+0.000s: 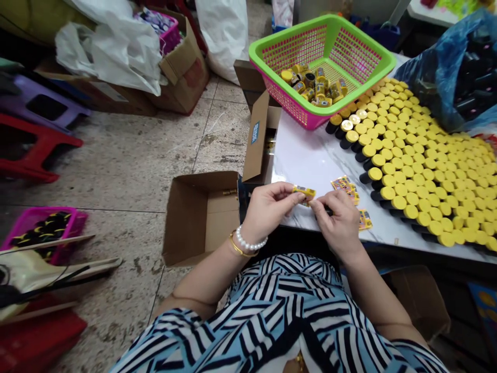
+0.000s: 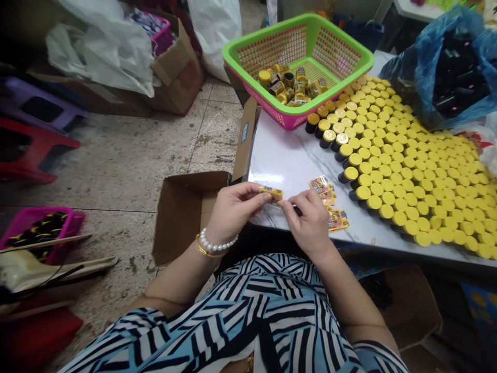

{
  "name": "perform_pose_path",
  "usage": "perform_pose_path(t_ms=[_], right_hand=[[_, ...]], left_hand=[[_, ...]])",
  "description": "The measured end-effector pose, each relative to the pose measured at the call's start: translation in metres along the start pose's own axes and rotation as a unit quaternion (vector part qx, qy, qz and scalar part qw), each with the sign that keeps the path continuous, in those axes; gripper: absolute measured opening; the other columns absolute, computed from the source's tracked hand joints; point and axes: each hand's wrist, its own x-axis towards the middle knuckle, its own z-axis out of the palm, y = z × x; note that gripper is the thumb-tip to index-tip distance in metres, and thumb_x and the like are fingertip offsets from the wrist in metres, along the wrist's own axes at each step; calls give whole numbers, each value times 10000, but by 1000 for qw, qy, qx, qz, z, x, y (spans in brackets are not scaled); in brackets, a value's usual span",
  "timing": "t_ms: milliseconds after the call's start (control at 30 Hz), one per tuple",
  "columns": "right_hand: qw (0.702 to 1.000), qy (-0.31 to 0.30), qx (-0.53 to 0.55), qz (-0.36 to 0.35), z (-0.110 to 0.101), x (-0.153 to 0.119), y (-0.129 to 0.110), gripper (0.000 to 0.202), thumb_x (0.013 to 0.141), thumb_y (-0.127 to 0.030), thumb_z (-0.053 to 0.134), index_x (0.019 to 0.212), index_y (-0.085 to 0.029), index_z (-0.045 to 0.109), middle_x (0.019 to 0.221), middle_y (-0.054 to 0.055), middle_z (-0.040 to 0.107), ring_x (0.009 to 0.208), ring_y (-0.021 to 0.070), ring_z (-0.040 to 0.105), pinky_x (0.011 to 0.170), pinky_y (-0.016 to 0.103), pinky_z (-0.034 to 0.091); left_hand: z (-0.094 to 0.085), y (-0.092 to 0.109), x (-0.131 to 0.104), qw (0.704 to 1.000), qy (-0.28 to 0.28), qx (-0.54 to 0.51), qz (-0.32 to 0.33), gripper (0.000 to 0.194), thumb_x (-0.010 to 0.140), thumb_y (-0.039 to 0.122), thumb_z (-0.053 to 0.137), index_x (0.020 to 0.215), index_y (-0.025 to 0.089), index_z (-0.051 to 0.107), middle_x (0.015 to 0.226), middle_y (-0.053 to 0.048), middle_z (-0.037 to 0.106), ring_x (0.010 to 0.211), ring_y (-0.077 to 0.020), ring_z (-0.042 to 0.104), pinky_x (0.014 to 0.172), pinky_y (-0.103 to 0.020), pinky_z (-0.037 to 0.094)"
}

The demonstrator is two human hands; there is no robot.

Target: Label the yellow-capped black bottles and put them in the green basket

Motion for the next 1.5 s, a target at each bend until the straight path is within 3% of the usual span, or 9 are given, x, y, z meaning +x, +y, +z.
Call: perform_pose_path(t_ms=[100, 267, 367, 467, 600, 933, 1167, 1300, 1500], right_hand=[[996, -29, -81, -17, -10, 2, 7, 172, 941, -333, 688, 1028, -188, 717, 1042, 111, 576, 1001, 253, 596, 891, 422, 547], [986, -162, -27, -34, -23, 2, 11, 432, 914, -84, 500, 1335, -138, 578, 1200, 170, 535, 1184, 284, 560, 1056, 514, 515], [989, -107, 94, 39, -26, 4, 10, 468, 916, -139, 587, 1375, -218, 540, 1200, 122, 602, 1163, 262, 614, 1050, 503, 542], [953, -8, 282, 112, -25, 8, 6, 411, 924, -236, 679, 1319, -260, 570, 1236, 90, 657, 1142, 247, 673, 1008, 461, 591], [924, 58, 362, 111, -20, 13, 4, 272, 885, -296, 761, 1151, -269, 713, 1204, 69, 673, 1155, 253, 659, 1033, 474, 585], [931, 18, 348, 105, -14, 17, -2, 314, 895, -291, 757, 1208, -282, 730, 1172, 68, 691, 1086, 241, 709, 992, 451, 606], [994, 32, 107, -17, -20, 15, -9, 506, 902, -216, 729, 1388, -332, 648, 1176, 75, 664, 1027, 222, 677, 856, 400, 628], [997, 48, 59, -27, -15, 14, -8, 515, 920, -250, 713, 1419, -335, 624, 1152, 76, 643, 838, 170, 639, 699, 337, 616], [992, 64, 105, -34, -9, 8, -4, 518, 906, -261, 728, 1404, -367, 631, 1139, 63, 649, 1019, 225, 660, 827, 410, 632]], left_hand=[[-5, 3, 11, 991, -30, -92, -92, 234, 752, 308, 882, 886, 130, 808, 726, -27, 705, 458, -16, 432, 413, -155, 292], [-7, 8, 19, 973, -49, -165, -151, 318, 686, 268, 926, 927, 102, 802, 841, -51, 718, 471, 17, 416, 405, -126, 272], [-6, 8, 19, 967, -54, -176, -178, 338, 673, 296, 936, 897, 93, 785, 726, -27, 662, 459, 4, 408, 381, -124, 206], [-5, 7, 20, 962, -60, -181, -196, 343, 668, 318, 939, 842, 81, 762, 627, -1, 584, 452, -6, 387, 376, -127, 152], [-2, 6, 22, 957, -64, -200, -200, 371, 647, 308, 948, 835, 64, 742, 619, 11, 549, 460, -3, 366, 384, -127, 137], [0, 3, 23, 944, -96, -235, -210, 365, 659, 288, 936, 825, 90, 678, 596, 45, 502, 438, -14, 376, 377, -132, 124], [3, 3, 26, 945, -90, -240, -205, 358, 673, 297, 920, 851, 84, 695, 681, 12, 596, 454, -10, 418, 377, -137, 145], [7, 0, 20, 965, -75, -195, -162, 354, 724, 375, 894, 870, 93, 737, 657, -2, 592, 489, -34, 430, 401, -158, 196], [8, -1, 5, 997, 35, -18, 68, 253, 719, 309, 910, 891, 170, 787, 1001, -53, 640, 794, -98, 568, 682, -195, 496]])
